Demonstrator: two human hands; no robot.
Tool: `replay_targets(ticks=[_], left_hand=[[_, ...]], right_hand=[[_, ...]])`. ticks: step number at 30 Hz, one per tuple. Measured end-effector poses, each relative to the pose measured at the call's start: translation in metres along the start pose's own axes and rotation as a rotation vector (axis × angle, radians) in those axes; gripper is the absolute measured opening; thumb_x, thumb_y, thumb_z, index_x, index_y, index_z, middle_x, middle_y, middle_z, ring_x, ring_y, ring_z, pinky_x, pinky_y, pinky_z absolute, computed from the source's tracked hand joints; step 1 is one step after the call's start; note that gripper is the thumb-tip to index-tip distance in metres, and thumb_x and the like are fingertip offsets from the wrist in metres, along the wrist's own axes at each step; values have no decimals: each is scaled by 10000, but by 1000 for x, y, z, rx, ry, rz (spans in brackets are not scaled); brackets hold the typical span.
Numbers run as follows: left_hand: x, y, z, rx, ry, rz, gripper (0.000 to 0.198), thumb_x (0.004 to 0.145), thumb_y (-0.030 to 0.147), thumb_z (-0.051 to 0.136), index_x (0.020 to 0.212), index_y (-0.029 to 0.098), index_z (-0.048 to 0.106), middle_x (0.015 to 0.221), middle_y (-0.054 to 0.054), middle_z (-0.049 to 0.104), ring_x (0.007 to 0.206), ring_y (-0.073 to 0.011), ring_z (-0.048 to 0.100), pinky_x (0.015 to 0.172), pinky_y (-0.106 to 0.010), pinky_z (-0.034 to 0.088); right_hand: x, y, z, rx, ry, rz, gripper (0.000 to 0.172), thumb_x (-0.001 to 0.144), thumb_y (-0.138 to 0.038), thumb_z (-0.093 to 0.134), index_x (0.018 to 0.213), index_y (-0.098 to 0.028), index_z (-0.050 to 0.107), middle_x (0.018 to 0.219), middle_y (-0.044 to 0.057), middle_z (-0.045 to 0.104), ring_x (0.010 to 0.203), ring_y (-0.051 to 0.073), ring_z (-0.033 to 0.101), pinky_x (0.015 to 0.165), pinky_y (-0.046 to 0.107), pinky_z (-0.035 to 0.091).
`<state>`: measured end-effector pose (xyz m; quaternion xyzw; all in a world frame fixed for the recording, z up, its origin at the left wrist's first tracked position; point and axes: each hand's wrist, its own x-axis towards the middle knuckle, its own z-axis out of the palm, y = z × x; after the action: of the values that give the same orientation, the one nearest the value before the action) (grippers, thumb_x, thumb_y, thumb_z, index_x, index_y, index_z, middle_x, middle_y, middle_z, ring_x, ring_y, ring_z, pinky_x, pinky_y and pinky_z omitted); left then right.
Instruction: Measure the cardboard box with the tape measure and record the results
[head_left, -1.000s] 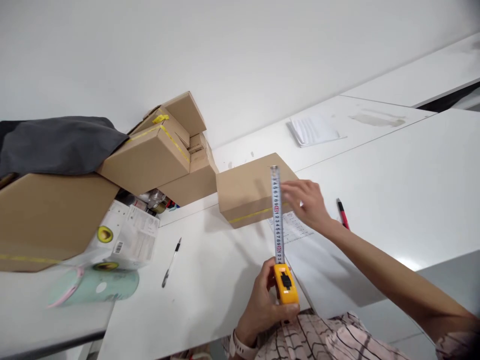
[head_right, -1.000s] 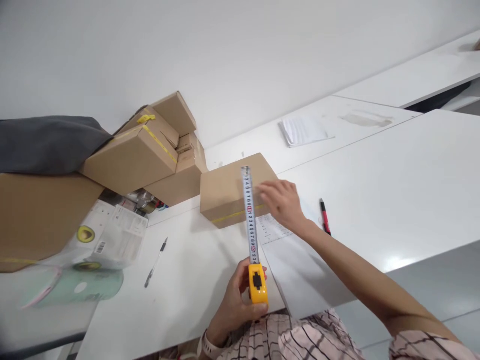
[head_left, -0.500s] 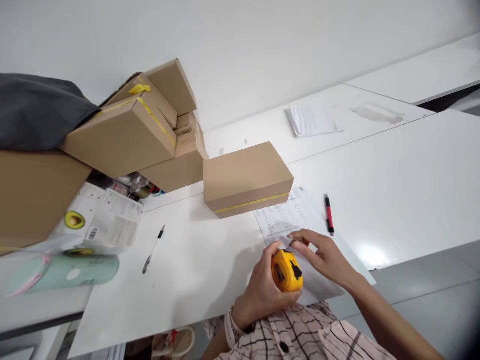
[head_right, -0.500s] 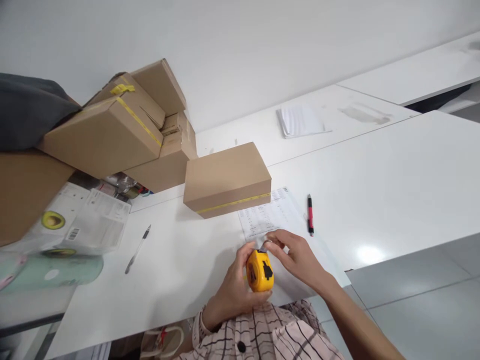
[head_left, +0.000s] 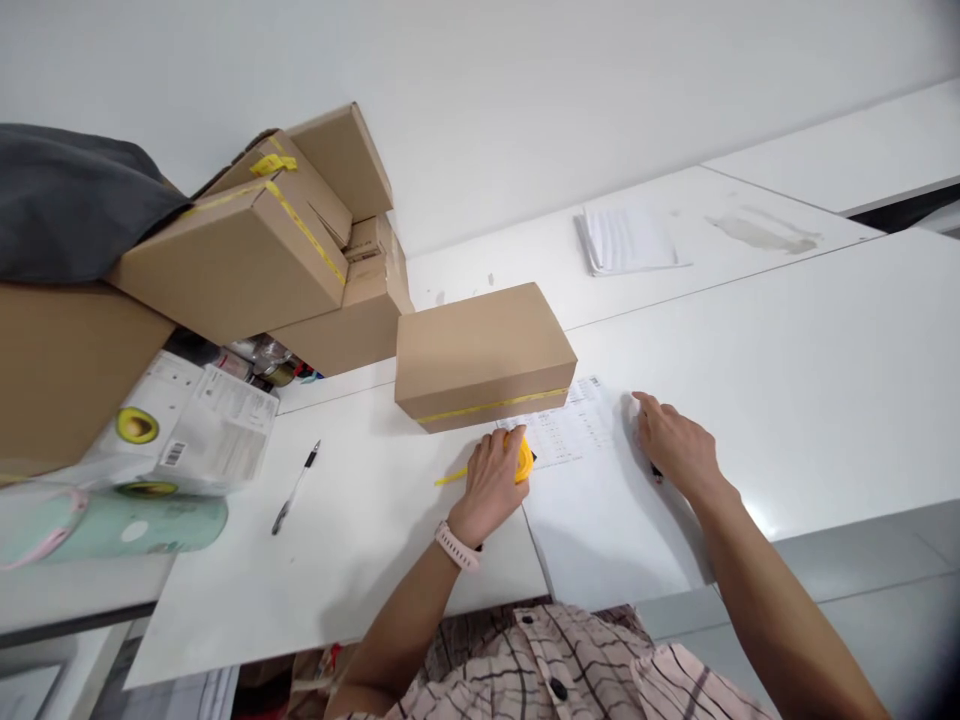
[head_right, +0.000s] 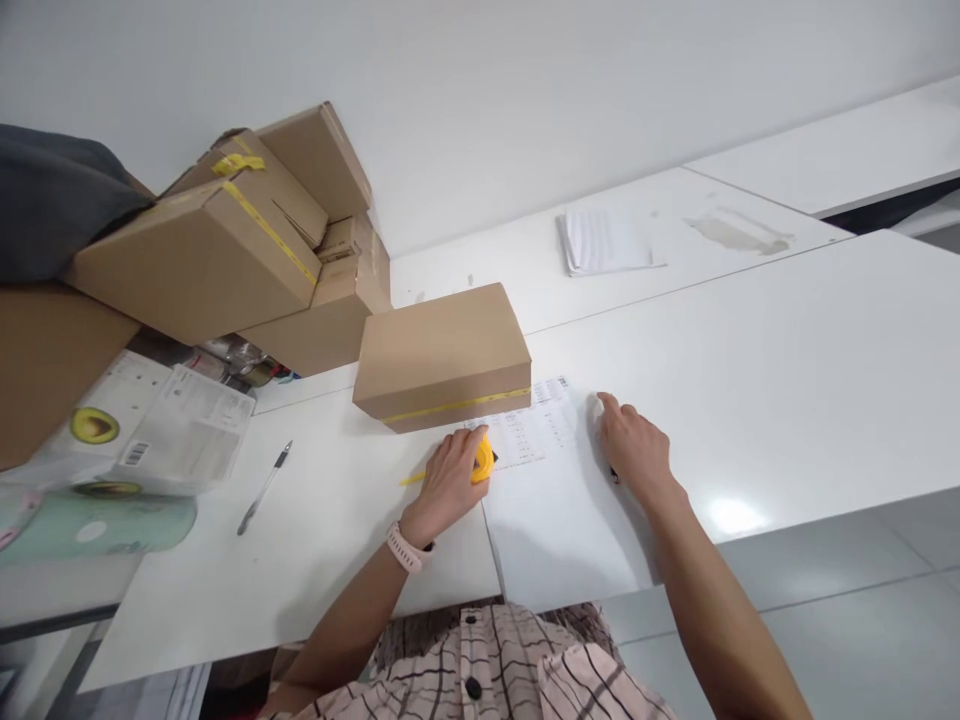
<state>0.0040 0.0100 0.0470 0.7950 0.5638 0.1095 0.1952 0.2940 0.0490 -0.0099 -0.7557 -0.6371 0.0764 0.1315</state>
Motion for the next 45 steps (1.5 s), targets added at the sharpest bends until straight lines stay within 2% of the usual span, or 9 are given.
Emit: replay_targets(ticks=[2,5,8,10,18,23,34,41,45], left_hand=[[8,1,3,45,14,29,650,812,68,520,1443,169,407,1364,-173,549,1332,-360,467,1119,-588,366],[13,12,15,69,12,116,630,849,73,510,1466,119,391,1577,-226,365,1515,-382,241,1210,-642,194],[12,30,37,50,-48,242,621,875,191,595,1465,92,427,1610,-229,344,1536,-360,227,1243,-563,208],[12,41,53,-11,-98,303,688,875,318,659,1476,75,430,1609,-245,343,1531,-376,239,1240,-552,236],[23,43,74,-219,-148,343,810,892,418,661,1552,77,337,1656,-246,173,1560,-373,-3,1238,-649,-2],[25,40,74,-326,-175,342,811,880,395,681,1546,65,357,1649,-248,197,1556,-399,55,1239,-650,-22],[24,39,72,-477,-180,317,813,903,377,679,1578,111,313,1663,-191,137,1550,-408,37,1243,-667,-23],[24,39,70,-258,-170,366,778,964,448,571,1586,87,275,1662,-215,136,1550,-410,49,1241,-682,69],[23,40,63,73,-165,426,730,1027,496,398,1590,65,228,1674,-216,133,1553,-390,49,1245,-631,185]], right_hand=[[-3,2,-2,130,33,-3,439,953,-362,389,1233,-182,675,916,163,734,669,276,666,603,418,491],[-10,4,-15,674,78,58,357,931,-412,487,1137,-221,708,881,96,755,806,282,722,774,479,567],[-17,-2,-26,1181,123,84,354,870,-440,650,1177,-264,678,1018,75,773,1035,287,720,925,500,566],[-18,-9,-25,1290,142,88,415,791,-446,765,1154,-278,654,1058,79,772,1067,294,713,937,507,564],[16,-56,15,1052,8,-99,448,767,-530,789,1027,-270,534,1151,90,724,1025,267,686,874,461,554],[50,-86,29,927,-40,-162,504,740,-588,780,1014,-262,509,842,26,689,791,239,649,708,394,525],[60,-80,26,1073,193,229,344,946,-592,501,863,-263,558,740,19,692,716,214,636,724,375,516],[61,-73,32,1171,157,178,351,840,-509,723,1081,-262,658,998,57,761,938,242,704,850,389,533],[62,-72,34,1185,164,182,301,870,-484,703,1043,-238,691,920,55,758,888,214,701,807,346,531]])
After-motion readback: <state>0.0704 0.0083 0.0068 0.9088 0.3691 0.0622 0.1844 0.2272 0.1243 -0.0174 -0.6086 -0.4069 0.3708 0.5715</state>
